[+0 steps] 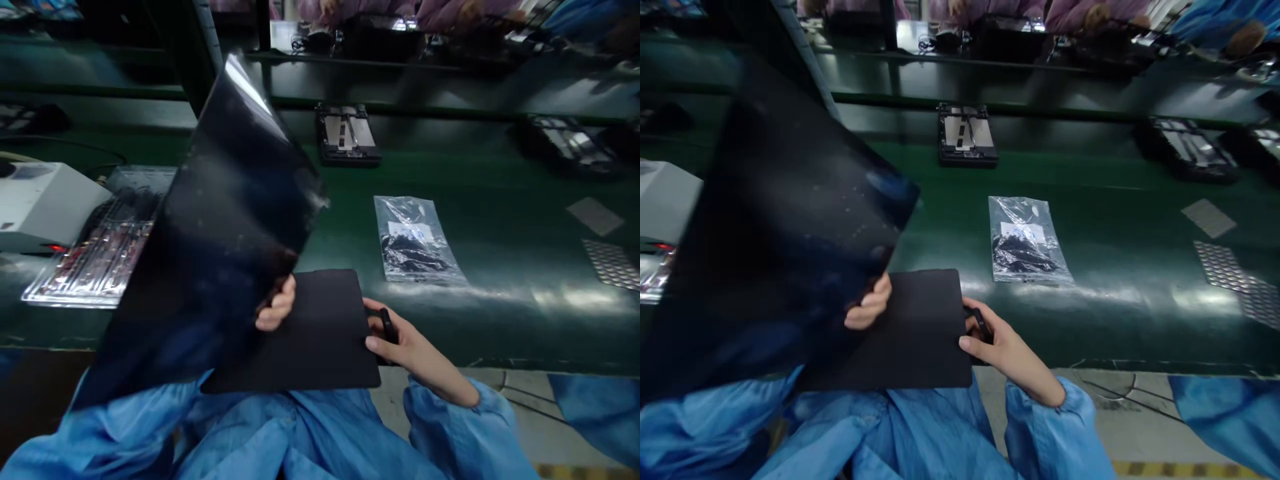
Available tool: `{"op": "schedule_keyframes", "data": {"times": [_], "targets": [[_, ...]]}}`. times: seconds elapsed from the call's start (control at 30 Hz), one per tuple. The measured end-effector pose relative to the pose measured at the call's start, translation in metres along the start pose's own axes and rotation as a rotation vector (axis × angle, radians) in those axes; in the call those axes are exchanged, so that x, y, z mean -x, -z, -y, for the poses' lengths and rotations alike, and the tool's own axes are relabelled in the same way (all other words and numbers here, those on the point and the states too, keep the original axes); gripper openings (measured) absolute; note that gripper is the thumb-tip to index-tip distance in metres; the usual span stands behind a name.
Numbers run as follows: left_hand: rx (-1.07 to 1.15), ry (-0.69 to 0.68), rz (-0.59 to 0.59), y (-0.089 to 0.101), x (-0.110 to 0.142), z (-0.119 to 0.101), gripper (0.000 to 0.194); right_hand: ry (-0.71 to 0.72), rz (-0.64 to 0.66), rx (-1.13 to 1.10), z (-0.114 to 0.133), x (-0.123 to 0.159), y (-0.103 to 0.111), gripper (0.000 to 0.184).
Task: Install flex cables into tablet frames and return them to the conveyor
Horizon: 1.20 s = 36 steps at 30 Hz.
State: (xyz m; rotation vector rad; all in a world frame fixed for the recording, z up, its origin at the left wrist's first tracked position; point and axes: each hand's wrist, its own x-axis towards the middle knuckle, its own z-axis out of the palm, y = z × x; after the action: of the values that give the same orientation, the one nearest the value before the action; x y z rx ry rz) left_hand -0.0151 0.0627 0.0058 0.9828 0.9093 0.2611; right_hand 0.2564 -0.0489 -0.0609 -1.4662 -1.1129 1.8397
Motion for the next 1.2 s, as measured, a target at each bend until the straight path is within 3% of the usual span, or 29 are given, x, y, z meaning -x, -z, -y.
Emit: {"op": "schedule_keyframes", "data": {"times": [0.07,0.13,0.23,0.37,0.8,1.03,1.1,1.2], "targets": [[0.064,0.199,0.312,-0.006,-0.001,0.000,0.026,0.010,0.094,0.053,0.001,-0.001,0.002,0.074],[0.132,0.296,0.483,-0.005,-0.001,0.001,0.023,0.039,0.177,0.087,0.000,-0.001,0.004,0.072],[0.375,0.305,0.620,0.002,0.000,0.009,0.019,0.044,0.257,0.122,-0.002,-0.002,0.011,0.074],[0.659,0.313,0.687,0.008,0.001,0.020,0.021,0.020,0.292,0.140,-0.005,-0.004,0.016,0.077],[0.721,0.387,0.448,-0.005,0.008,0.019,0.024,0.040,0.222,0.127,0.003,-0.001,0.015,0.067],[0.663,0.360,0.440,-0.007,0.010,0.015,0.019,-0.029,0.283,0.065,0.005,0.001,0.011,0.085],[0.439,0.300,0.377,-0.007,0.006,0.012,0.019,-0.023,0.253,0.049,0.006,0.000,0.007,0.081],[-0.195,0.056,-0.004,-0.002,-0.004,0.002,0.022,0.000,0.059,-0.034,0.006,-0.004,0.004,0.068]]}}
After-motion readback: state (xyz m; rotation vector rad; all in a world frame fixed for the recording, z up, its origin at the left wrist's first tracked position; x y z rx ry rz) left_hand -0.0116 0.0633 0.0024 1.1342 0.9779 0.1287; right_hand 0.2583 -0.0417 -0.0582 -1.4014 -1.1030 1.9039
